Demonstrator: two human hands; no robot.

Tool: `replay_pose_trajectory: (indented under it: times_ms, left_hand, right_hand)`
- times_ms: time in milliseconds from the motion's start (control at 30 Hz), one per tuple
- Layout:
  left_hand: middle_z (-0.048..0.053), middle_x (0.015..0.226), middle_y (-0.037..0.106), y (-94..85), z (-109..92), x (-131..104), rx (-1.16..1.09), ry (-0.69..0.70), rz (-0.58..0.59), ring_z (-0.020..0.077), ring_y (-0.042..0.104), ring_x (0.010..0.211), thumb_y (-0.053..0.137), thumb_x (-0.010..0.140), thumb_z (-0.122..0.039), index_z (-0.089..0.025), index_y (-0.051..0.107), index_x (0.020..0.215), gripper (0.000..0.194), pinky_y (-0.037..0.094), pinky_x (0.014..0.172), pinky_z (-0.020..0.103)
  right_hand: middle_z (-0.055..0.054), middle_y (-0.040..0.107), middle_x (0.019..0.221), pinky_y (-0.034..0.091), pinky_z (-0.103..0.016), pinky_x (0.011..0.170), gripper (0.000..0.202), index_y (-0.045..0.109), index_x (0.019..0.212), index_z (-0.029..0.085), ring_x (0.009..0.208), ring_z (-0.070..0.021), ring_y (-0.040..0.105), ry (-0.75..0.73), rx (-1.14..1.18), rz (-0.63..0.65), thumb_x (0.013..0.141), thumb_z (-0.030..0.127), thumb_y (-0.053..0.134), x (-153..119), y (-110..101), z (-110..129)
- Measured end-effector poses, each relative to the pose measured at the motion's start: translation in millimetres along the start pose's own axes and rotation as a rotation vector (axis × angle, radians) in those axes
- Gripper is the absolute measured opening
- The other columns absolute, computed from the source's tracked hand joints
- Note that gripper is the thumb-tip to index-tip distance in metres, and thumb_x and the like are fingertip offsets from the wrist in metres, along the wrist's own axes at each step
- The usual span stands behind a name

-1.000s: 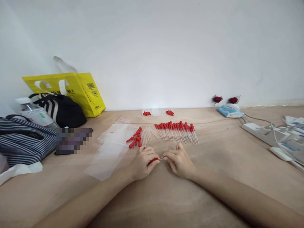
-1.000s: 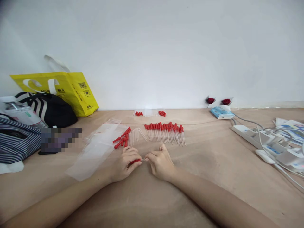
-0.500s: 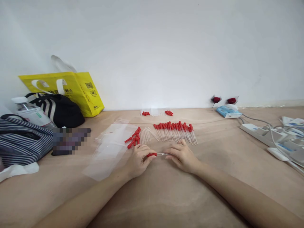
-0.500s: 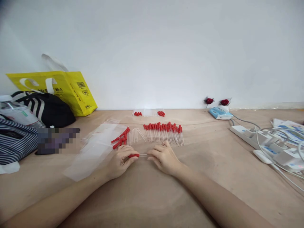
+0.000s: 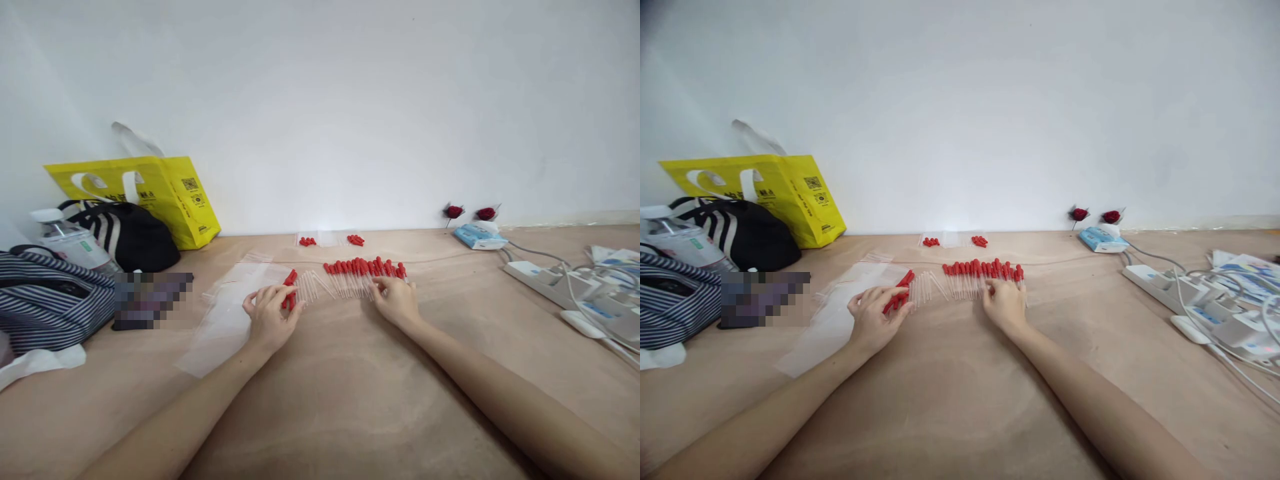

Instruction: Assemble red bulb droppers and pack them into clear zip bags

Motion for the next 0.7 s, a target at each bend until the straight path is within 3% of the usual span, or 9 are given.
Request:
replay_pose_trajectory:
  times_ms: [133, 267, 467, 600, 700]
  left_hand:
    - [0.003, 0.091, 0.063, 2.9, 14, 4, 0.076, -0.076, 0.004, 0.0227, 0.052, 0.091, 0.053, 0.076, -0.025, -0.024, 0.059, 0.085, 0.011, 0.023, 0.084, 0.041]
    - [0.003, 0.086, 0.062, 3.9, 22, 4, 0.122, -0.13, 0.013, 0.0233, 0.052, 0.088, 0.056, 0.075, -0.036, -0.023, 0.059, 0.076, 0.014, 0.023, 0.082, 0.041]
    - [0.004, 0.086, 0.058, 7.9, 19, 5, 0.173, -0.086, 0.084, 0.0245, 0.049, 0.087, 0.062, 0.064, -0.051, -0.021, 0.058, 0.064, 0.031, 0.023, 0.082, 0.043]
    - [0.005, 0.084, 0.057, 8.1, 18, 4, 0.215, -0.064, 0.113, 0.0248, 0.048, 0.086, 0.061, 0.065, -0.051, -0.02, 0.057, 0.062, 0.031, 0.024, 0.081, 0.044]
    - [0.004, 0.086, 0.058, 8.1, 19, 3, 0.237, -0.048, 0.122, 0.0242, 0.048, 0.086, 0.059, 0.068, -0.049, -0.021, 0.058, 0.061, 0.029, 0.024, 0.083, 0.044]
  right_hand:
    - [-0.003, 0.067, 0.077, 0.025, -0.035, 0.074, 0.023, 0.06, 0.092, 0.02, 0.081, -0.0209, 0.057, 0.151, 0.012, -0.003, 0.077, 0.03, 0.046, 23, 7, -16]
    - [-0.002, 0.067, 0.075, 0.023, -0.036, 0.078, 0.019, 0.06, 0.086, 0.02, 0.081, -0.0204, 0.057, 0.163, 0.003, 0.022, 0.075, 0.028, 0.047, 30, 17, -14]
    - [-0.002, 0.066, 0.075, 0.022, -0.037, 0.078, 0.021, 0.059, 0.086, 0.02, 0.081, -0.0215, 0.057, 0.157, -0.06, 0.047, 0.074, 0.032, 0.048, 29, 23, -15]
    - [-0.005, 0.065, 0.079, 0.021, -0.036, 0.076, 0.022, 0.06, 0.085, 0.019, 0.082, -0.021, 0.054, 0.032, -0.089, -0.022, 0.076, 0.032, 0.046, 25, 12, 4]
    - [-0.004, 0.065, 0.077, 0.021, -0.034, 0.073, 0.02, 0.062, 0.076, 0.019, 0.079, -0.019, 0.053, -0.1, -0.082, 0.021, 0.078, 0.031, 0.046, 18, 15, 35]
Point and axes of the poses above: each hand's wrist, its own x-axis towards the middle knuckle, its own y-axis out of the palm, z = x × y, the point moved 8 cm from there along x, towards the middle knuckle
